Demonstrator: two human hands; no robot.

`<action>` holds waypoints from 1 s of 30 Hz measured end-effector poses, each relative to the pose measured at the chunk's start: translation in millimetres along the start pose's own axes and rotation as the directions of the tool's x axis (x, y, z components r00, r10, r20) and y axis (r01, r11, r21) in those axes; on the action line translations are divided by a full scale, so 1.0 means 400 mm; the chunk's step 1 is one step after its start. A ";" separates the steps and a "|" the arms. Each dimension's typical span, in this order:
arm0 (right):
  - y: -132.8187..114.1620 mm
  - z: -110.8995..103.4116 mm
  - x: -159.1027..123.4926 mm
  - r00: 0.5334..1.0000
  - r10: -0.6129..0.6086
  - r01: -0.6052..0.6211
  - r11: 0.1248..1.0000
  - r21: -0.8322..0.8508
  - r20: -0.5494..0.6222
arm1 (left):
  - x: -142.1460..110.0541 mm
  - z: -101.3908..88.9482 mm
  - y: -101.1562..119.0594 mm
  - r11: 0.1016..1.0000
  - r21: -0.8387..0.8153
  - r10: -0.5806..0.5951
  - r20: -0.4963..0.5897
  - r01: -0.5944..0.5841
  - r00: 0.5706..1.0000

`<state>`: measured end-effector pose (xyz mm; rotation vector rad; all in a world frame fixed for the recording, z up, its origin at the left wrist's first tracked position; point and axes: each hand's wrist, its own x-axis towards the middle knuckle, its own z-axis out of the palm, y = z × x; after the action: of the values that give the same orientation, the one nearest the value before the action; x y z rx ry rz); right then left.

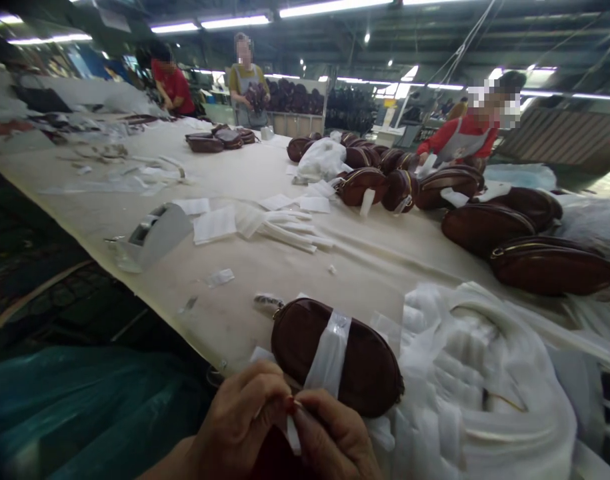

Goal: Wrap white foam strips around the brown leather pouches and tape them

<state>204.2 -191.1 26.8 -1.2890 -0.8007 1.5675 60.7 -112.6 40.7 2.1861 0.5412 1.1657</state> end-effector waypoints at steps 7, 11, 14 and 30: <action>-0.059 -0.010 0.087 0.998 -0.036 0.029 0.990 -0.137 -0.049 | -0.004 -0.014 -0.063 0.762 -0.301 -0.592 0.034 0.573 0.805; -0.060 0.003 0.126 0.996 0.085 -0.086 0.996 -0.027 -0.030 | -0.001 -0.022 -0.074 0.619 -0.384 -0.716 0.082 0.686 0.693; -0.060 0.018 0.142 0.992 0.121 -0.121 0.993 -0.001 -0.029 | -0.002 -0.030 -0.076 0.642 -0.359 -0.713 0.046 0.678 0.700; -0.064 0.051 0.155 0.984 0.140 -0.146 0.988 -0.048 -0.114 | -0.018 -0.028 -0.091 0.758 -0.276 -0.624 -0.044 0.590 0.780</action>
<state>189.3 -122.9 31.9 -1.4886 -0.6998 1.5797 44.9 -86.6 17.0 1.5340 1.0180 0.9480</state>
